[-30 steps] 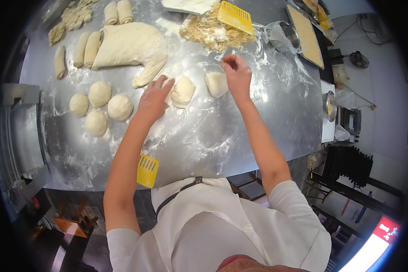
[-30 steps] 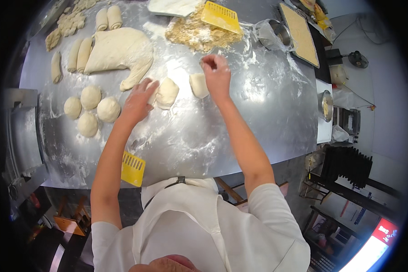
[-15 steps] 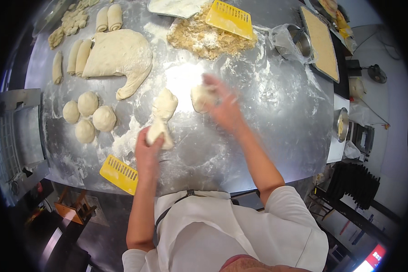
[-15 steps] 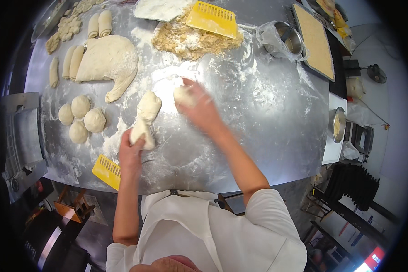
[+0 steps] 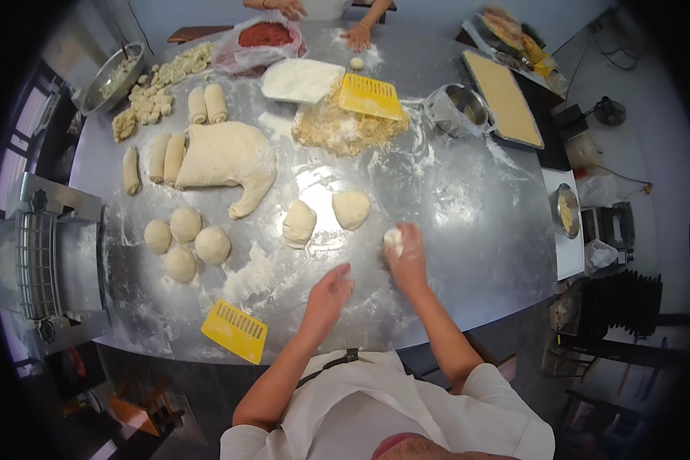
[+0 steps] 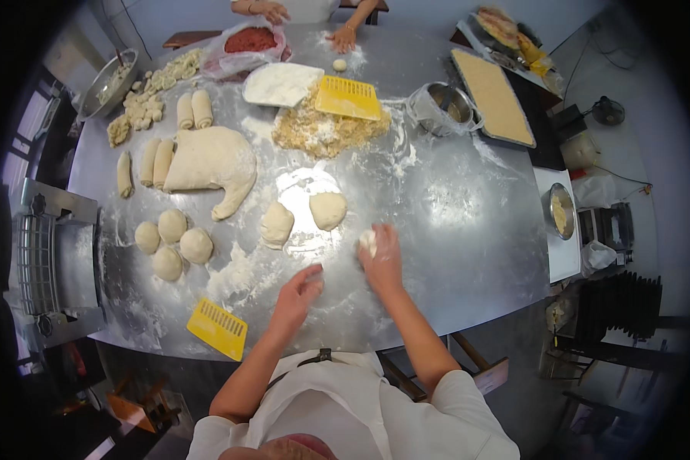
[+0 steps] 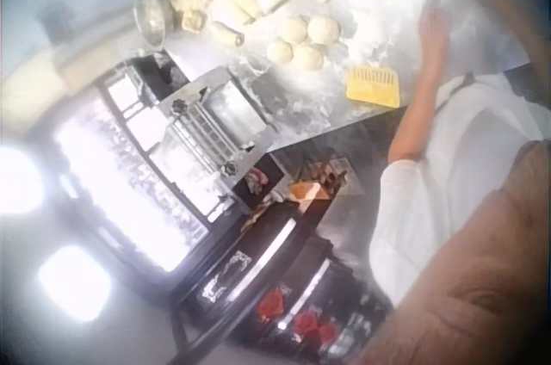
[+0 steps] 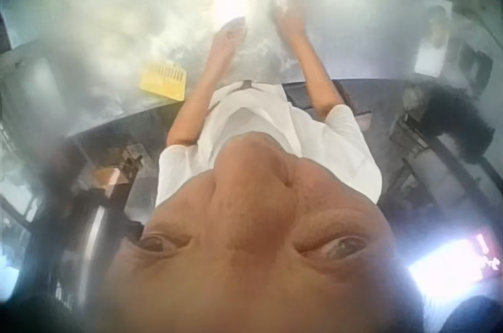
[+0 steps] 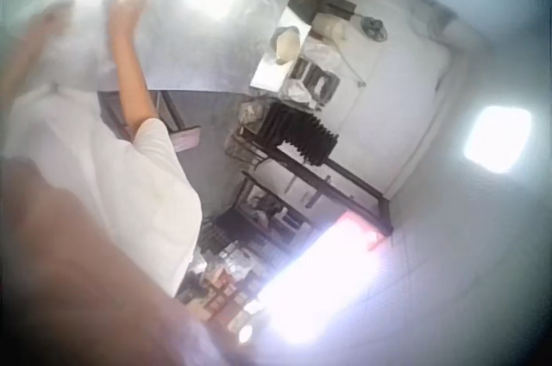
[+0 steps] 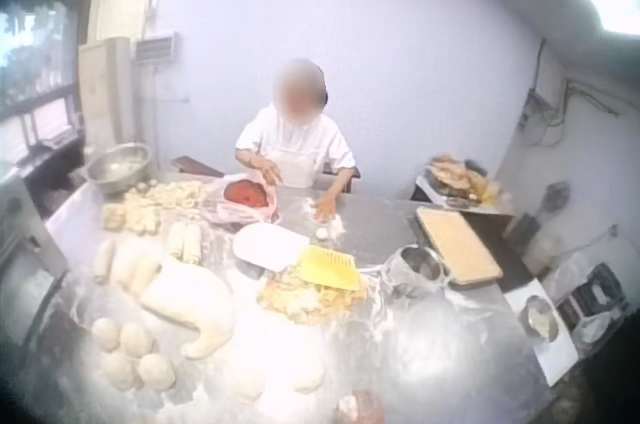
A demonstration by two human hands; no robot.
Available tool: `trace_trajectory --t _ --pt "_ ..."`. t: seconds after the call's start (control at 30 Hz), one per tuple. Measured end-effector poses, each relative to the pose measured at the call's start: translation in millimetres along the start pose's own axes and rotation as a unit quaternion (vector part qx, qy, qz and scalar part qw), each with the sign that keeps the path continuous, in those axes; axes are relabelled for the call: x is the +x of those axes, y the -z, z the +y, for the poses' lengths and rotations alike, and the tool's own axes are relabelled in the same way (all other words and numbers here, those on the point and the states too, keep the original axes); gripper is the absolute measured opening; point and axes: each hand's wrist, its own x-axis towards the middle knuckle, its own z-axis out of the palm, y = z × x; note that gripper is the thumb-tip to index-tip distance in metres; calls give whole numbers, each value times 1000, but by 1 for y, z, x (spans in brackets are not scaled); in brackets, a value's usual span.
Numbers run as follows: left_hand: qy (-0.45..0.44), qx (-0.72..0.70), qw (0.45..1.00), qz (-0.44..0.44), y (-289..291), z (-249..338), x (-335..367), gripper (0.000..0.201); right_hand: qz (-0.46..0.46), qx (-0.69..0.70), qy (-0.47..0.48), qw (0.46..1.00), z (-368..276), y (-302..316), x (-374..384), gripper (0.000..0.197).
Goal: The person cuts a long log of dough into small pieces using a yellow plastic scraper. They then flatten each piece, add a filling, and fold the dough to enclose it, forming small dumplings. The finished dumplings are placed on the metal work surface.
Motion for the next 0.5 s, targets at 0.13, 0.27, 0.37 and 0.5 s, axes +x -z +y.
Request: trace_trajectory --t 0.13,0.27,0.37,0.5 --pt "-44 42 998 -15 16 -30 -14 39 -26 -107 18 994 6 12 -31 76" --pt "-27 45 998 21 42 -57 -39 33 89 -100 64 989 -4 -5 11 69" --pt "-50 58 997 25 55 -61 -50 31 43 -215 46 975 0 -30 16 60" --pt "-28 87 995 45 72 -66 -54 31 73 -237 3 969 23 -44 29 55"
